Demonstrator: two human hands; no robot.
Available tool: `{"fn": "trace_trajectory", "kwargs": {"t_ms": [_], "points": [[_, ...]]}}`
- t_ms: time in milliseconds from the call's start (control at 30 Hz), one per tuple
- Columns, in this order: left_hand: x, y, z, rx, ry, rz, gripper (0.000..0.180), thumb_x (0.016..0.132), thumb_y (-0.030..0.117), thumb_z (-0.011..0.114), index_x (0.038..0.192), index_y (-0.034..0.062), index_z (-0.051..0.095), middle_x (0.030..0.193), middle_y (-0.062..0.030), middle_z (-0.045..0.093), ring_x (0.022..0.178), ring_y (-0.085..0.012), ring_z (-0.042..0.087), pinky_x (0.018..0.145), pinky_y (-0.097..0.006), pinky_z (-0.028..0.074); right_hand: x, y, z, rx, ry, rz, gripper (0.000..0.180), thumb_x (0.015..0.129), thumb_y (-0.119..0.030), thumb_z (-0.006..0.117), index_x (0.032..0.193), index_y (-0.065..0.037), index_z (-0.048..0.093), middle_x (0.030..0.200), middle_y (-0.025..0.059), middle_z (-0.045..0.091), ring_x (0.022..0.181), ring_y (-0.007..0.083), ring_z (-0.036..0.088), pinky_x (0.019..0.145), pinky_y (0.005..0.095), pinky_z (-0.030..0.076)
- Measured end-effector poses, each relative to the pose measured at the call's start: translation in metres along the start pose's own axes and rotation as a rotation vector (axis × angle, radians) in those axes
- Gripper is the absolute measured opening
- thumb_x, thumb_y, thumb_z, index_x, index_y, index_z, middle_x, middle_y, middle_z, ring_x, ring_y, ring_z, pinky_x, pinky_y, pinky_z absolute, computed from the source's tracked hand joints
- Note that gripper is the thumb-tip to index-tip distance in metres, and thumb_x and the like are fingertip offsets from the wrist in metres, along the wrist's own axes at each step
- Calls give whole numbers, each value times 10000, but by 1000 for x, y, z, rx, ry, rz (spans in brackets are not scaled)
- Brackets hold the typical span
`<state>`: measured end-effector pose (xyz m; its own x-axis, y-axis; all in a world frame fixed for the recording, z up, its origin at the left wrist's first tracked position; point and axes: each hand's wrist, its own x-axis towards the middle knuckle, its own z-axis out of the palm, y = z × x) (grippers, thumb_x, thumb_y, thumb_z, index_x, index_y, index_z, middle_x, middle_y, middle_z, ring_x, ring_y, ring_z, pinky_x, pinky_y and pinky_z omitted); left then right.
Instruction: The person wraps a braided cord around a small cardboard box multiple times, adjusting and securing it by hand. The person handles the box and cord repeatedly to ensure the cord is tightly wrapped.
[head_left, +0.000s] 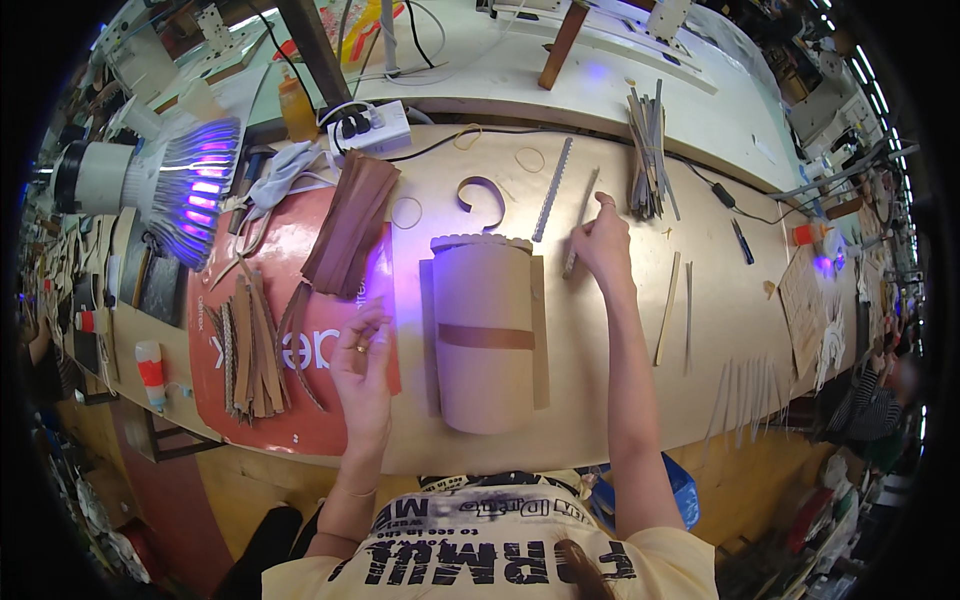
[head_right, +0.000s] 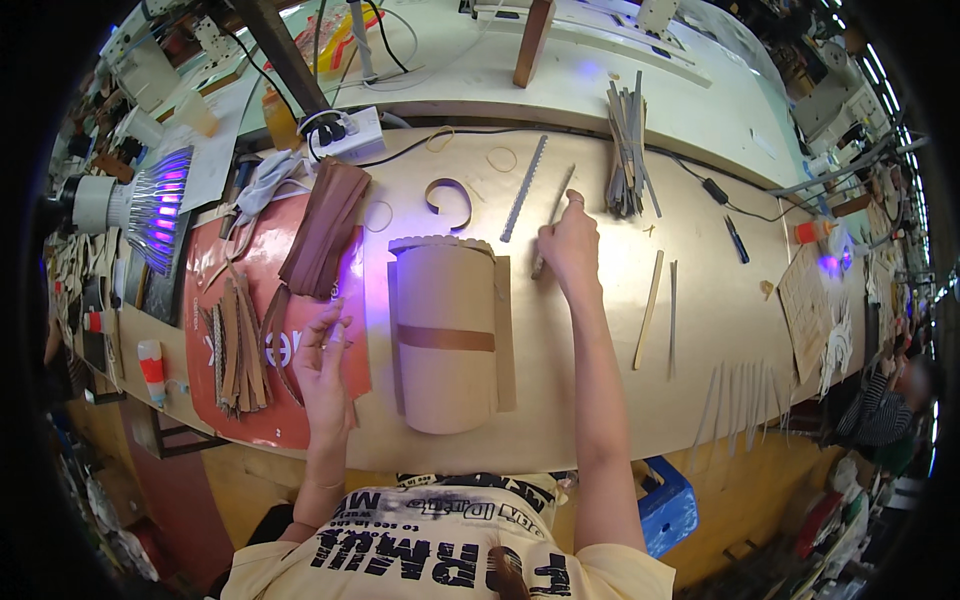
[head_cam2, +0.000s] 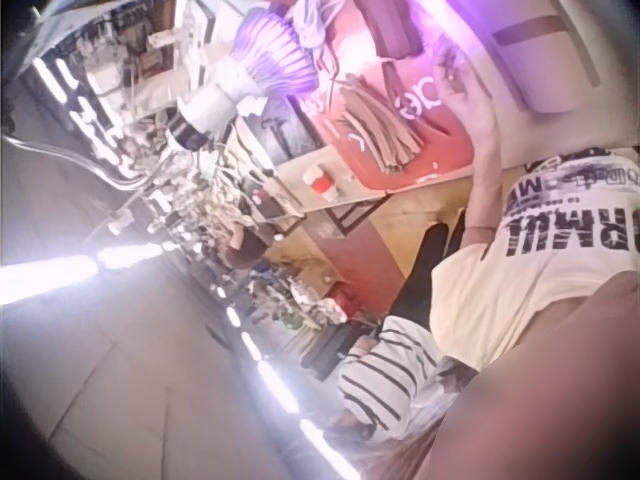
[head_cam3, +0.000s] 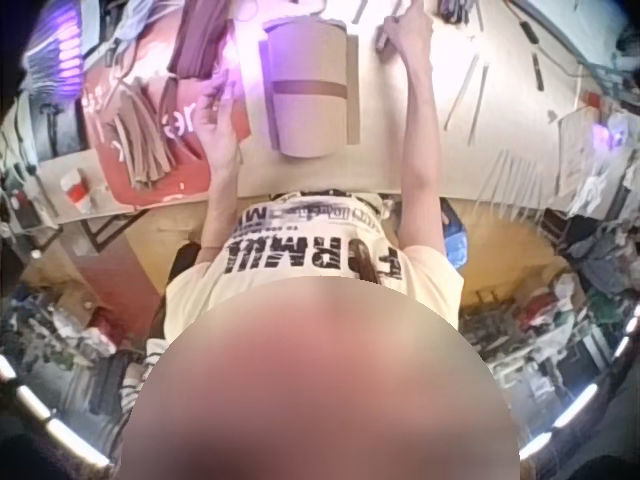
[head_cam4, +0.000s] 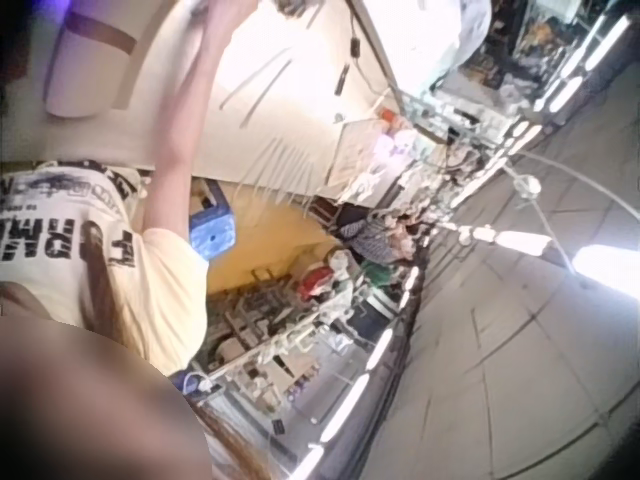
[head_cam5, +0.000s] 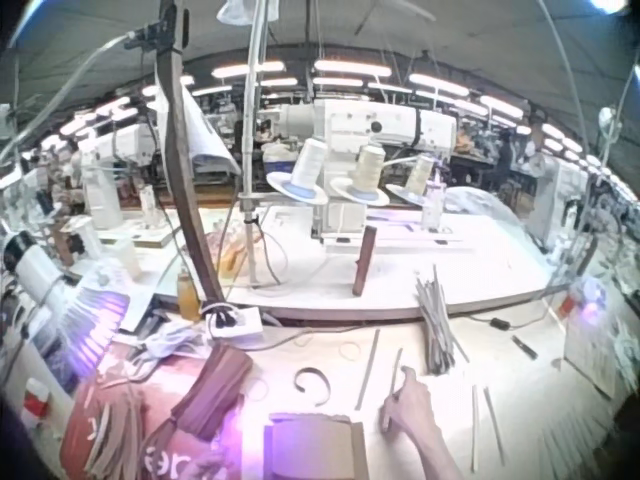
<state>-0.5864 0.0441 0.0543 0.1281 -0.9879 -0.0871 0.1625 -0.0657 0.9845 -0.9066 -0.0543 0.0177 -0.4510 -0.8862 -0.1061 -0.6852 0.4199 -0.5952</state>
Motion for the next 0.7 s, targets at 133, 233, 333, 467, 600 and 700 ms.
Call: {"fn": "trace_trajectory", "kwargs": {"t_ms": [133, 233, 333, 467, 600, 700], "points": [[5, 8, 7, 1, -129, -2, 188, 954, 26, 565, 1128, -15, 620, 1125, -61, 643, 1031, -106, 569, 926, -251, 436, -10, -6, -12, 65, 51, -93, 645, 782, -35, 603, 1387, 60, 401, 790, 167, 685, 746, 261, 685, 708, 360, 546], [19, 16, 16, 19, -194, 43, 213, 956, 72, 588, 1141, -21, 637, 1076, -60, 674, 984, -105, 608, 871, -247, 470, -27, -27, -38, 710, -267, -197, 584, 844, 13, 611, 1395, 38, 421, 930, 63, 633, 864, 124, 616, 798, 265, 494], [49, 29, 27, 124, -272, 53, 259, 966, 104, 582, 1185, -29, 613, 1127, -87, 667, 1025, -146, 618, 950, -293, 468, -44, -61, -68, 828, -529, -334, 510, 832, 18, 622, 1330, 30, 515, 940, 35, 623, 905, 115, 599, 850, 265, 472], [73, 50, 40, -116, -355, 74, 281, 958, 90, 605, 1209, -36, 620, 1129, -104, 671, 1027, -141, 625, 915, -287, 495, -64, -105, -85, 721, -706, -419, 403, 854, 43, 622, 1257, 29, 599, 946, 5, 618, 901, 91, 587, 877, 259, 474], [81, 60, 42, -246, -295, 197, 259, 922, 142, 680, 1130, -12, 680, 1001, -63, 699, 881, -90, 633, 790, -251, 517, -74, -133, -79, 479, -659, -563, 331, 862, 18, 618, 1192, 22, 646, 938, 38, 637, 904, 128, 603, 881, 284, 478], [80, 59, 32, -251, -248, 222, 209, 916, 126, 687, 1075, -9, 693, 968, -48, 699, 858, -72, 624, 761, -237, 510, -76, -145, -77, 458, -748, -604, 317, 866, -16, 621, 1179, 23, 650, 943, 55, 644, 920, 146, 615, 890, 301, 481]]}}
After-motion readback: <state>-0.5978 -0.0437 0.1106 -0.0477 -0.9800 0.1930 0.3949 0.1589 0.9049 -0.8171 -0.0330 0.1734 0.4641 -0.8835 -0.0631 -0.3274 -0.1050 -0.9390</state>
